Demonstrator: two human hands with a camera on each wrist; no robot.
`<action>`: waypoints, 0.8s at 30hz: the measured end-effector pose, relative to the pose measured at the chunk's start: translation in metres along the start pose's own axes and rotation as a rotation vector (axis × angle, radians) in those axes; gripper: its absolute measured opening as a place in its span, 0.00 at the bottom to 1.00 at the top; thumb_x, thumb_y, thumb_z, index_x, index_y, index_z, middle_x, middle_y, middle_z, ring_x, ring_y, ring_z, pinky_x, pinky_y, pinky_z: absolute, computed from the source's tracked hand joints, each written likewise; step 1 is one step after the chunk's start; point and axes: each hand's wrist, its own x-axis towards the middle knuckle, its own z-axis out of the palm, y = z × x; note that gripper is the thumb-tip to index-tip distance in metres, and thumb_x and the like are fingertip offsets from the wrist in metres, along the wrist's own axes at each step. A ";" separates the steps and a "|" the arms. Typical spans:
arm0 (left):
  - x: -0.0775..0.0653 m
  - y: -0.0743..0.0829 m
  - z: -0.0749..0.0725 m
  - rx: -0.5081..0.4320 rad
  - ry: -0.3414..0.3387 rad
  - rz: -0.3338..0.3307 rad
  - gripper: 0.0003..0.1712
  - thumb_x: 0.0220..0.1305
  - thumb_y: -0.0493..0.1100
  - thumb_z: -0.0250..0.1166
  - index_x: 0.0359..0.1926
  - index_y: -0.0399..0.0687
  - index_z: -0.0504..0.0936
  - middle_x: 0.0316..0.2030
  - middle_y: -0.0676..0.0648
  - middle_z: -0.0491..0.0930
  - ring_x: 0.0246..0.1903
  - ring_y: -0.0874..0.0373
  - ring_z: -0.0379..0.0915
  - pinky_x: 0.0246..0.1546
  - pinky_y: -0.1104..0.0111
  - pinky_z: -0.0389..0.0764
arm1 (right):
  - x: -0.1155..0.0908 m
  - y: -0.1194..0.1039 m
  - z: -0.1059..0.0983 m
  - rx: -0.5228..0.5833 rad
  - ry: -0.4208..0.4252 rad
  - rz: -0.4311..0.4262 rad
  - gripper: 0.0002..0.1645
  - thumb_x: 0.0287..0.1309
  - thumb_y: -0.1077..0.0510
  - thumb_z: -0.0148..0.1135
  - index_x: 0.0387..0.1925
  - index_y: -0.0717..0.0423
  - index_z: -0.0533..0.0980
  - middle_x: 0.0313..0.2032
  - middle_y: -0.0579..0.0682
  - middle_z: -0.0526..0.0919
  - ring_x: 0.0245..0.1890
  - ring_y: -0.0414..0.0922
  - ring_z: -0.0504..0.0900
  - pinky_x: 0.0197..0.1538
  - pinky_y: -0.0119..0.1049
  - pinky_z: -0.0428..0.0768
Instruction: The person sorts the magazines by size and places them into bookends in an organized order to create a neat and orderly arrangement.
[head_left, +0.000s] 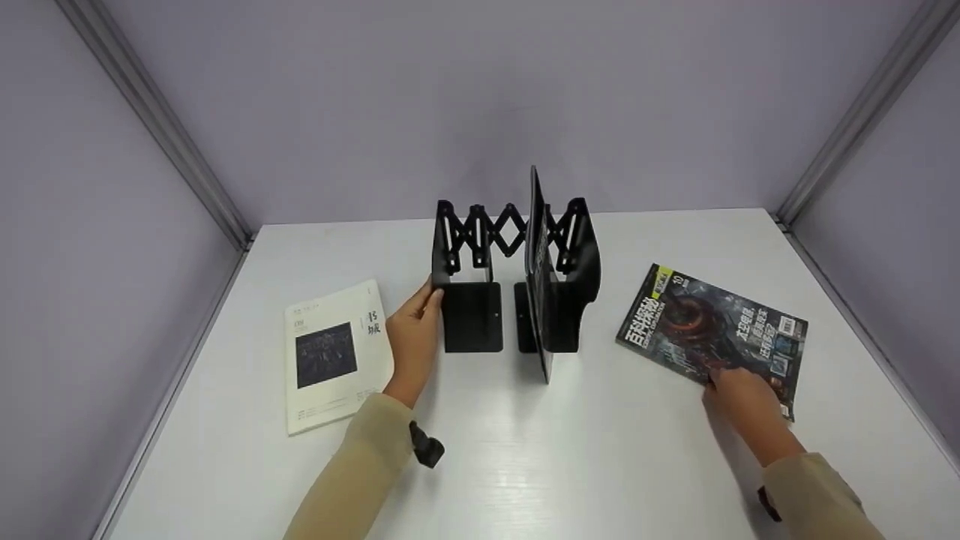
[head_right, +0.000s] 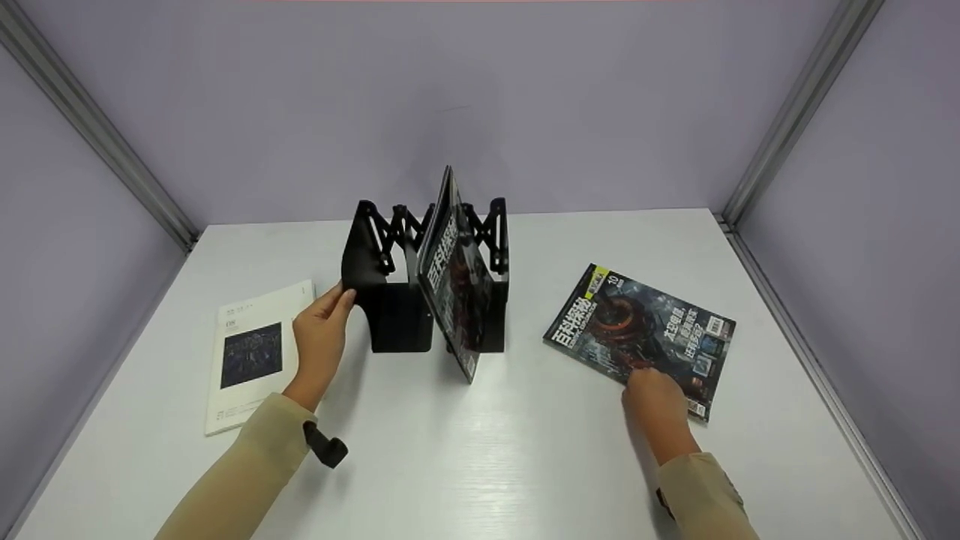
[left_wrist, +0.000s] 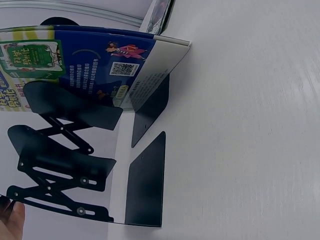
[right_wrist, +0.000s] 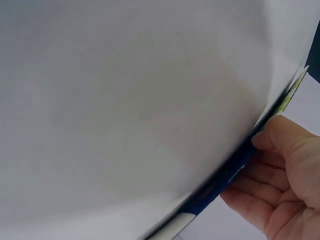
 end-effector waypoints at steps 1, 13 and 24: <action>-0.001 0.000 0.000 -0.005 0.001 -0.004 0.18 0.68 0.40 0.65 0.56 0.40 0.82 0.53 0.41 0.83 0.55 0.51 0.81 0.48 0.64 0.85 | 0.000 -0.001 0.000 0.002 0.006 0.006 0.10 0.60 0.65 0.57 0.32 0.72 0.78 0.28 0.69 0.83 0.27 0.62 0.82 0.32 0.58 0.80; -0.014 0.002 -0.008 -0.025 0.028 -0.009 0.18 0.68 0.40 0.65 0.57 0.43 0.82 0.54 0.43 0.83 0.49 0.54 0.84 0.36 0.82 0.76 | 0.000 0.001 0.007 0.037 0.196 -0.021 0.09 0.58 0.67 0.61 0.38 0.72 0.80 0.29 0.75 0.82 0.28 0.70 0.81 0.29 0.62 0.77; -0.030 -0.002 -0.012 -0.006 0.062 -0.001 0.17 0.68 0.39 0.65 0.56 0.42 0.82 0.53 0.41 0.83 0.54 0.50 0.82 0.48 0.66 0.85 | -0.006 0.008 0.012 0.084 0.369 -0.078 0.08 0.61 0.67 0.60 0.40 0.69 0.80 0.32 0.75 0.82 0.32 0.74 0.80 0.33 0.66 0.75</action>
